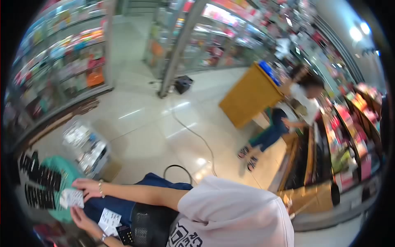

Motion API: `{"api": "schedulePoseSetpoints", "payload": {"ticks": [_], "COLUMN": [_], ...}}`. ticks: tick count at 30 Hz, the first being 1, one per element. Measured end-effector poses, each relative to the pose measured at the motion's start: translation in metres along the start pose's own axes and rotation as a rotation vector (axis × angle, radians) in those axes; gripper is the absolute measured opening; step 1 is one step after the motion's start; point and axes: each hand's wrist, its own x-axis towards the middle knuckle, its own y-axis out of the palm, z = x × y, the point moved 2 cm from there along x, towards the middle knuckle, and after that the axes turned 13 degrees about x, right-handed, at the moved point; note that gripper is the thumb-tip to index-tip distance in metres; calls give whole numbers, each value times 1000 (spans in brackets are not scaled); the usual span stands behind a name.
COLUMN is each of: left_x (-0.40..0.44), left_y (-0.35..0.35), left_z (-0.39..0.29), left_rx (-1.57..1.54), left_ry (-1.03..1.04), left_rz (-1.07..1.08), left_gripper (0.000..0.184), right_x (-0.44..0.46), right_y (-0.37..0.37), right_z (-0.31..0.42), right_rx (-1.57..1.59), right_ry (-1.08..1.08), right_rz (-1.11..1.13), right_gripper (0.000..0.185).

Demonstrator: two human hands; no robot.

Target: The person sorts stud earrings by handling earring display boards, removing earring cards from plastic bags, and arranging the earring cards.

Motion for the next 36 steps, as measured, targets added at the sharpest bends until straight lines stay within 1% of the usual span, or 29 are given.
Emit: {"api": "schedulePoseSetpoints", "payload": {"ticks": [1, 2, 4, 9, 10, 14, 15, 19, 24, 29, 36], "left_x": [2, 4, -1, -2, -3, -2, -4, -4, -6, -3, -6], "left_y": [-4, -6, -4, 4, 2, -3, -2, -6, -4, -2, -2], "left_z": [8, 7, 5, 5, 4, 5, 5, 5, 1, 4, 1], "left_rx": [-99, -100, -154, -166, -157, -98, -100, -90, -111, -102, -58], "left_ry": [-45, -49, -20, -35, -32, 24, 20, 44, 3, 21, 46], "left_rz": [-77, -65, 4, 126, 134, 76, 78, 80, 134, 210, 240], "left_gripper": [31, 31, 33, 33, 33, 32, 32, 31, 28, 25, 20], "right_x": [-7, -11, -19, -20, -20, -12, -12, -7, -6, -6, -7], "right_y": [11, 13, 4, -16, -15, -14, -15, -15, -22, -22, -25], "right_z": [1, 1, -1, -5, -8, -17, -17, -23, -19, -14, -14], "right_rx": [-20, -52, -62, -15, -5, -36, -37, -261, -221, -188, -197], "right_ry": [101, 110, 26, -84, -92, -145, -145, -193, -183, -181, -215], "right_rz": [-58, -46, -15, -58, -60, -202, -206, -189, -262, -277, -278], "right_gripper": [40, 37, 33, 27, 27, 16, 16, 13, 13, 15, 17]}}
